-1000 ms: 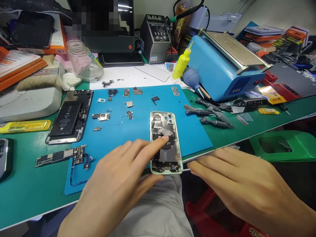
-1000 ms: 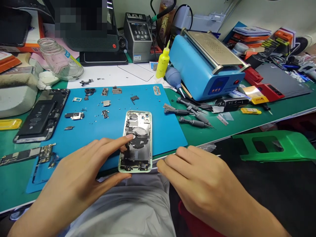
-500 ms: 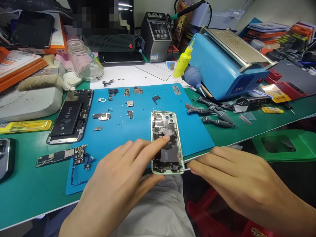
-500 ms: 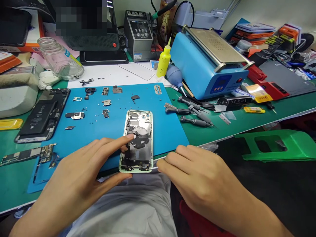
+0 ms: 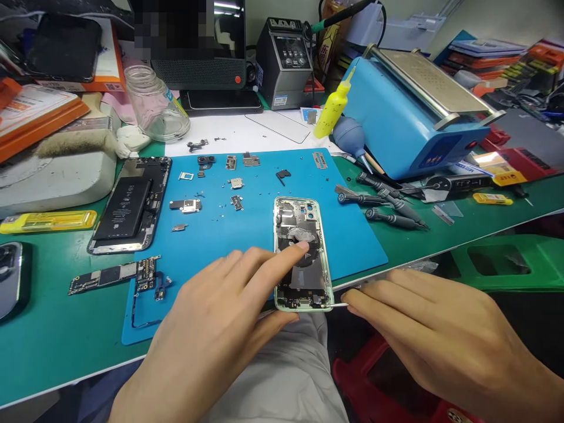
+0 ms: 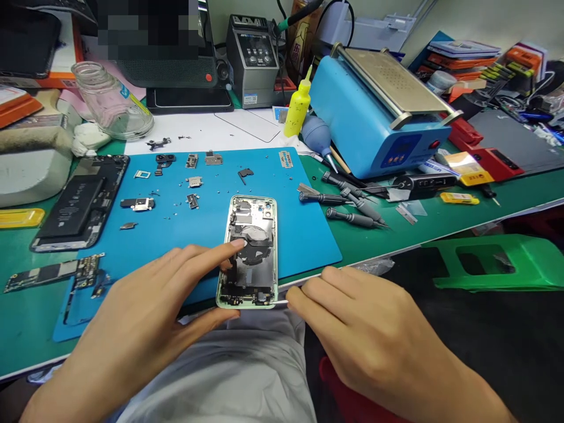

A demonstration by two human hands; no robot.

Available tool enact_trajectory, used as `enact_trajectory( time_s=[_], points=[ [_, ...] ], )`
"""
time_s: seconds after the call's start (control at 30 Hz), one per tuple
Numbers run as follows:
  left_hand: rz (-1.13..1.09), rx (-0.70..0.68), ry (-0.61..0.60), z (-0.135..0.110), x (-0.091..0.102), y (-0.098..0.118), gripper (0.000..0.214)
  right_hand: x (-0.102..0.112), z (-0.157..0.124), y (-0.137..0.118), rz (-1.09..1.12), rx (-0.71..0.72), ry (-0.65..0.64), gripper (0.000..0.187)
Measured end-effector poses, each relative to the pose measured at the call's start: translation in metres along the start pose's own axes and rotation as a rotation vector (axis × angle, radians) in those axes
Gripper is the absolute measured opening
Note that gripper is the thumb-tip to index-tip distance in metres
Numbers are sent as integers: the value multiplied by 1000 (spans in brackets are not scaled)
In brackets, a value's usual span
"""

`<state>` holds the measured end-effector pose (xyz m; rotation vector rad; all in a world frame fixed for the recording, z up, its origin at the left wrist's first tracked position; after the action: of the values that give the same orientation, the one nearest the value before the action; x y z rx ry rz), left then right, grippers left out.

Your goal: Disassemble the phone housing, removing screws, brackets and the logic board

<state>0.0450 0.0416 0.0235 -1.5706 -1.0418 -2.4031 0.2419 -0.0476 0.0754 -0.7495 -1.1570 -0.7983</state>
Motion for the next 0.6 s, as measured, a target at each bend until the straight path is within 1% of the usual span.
enact_trajectory(
  time_s=[0.13,0.27,0.5,0.6],
  points=[
    [-7,-5,-4,2,-1,-1,56,-4,-1,4,59,2,-44,27],
    [-3,-12,0,2,-1,-2,56,-9,-1,12,174,-49,-69,25],
    [-5,-6,-7,2,-1,-2,57,-10,-3,13,218,-102,-34,20],
    [-14,-2,-13,2,-2,-1,56,-8,-2,11,207,-105,-18,23]
  ],
)
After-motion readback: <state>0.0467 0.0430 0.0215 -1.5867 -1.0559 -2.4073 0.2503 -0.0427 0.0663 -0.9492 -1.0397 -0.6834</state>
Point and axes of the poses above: each hand's wrist, its own z-axis towards the middle knuckle, its own x-axis out of the back of the hand, y = z × x, the point moved 7 cm from there along z, towards the middle knuckle, and after that the axes turned 1 degree about -y, right-handed, at the moved point
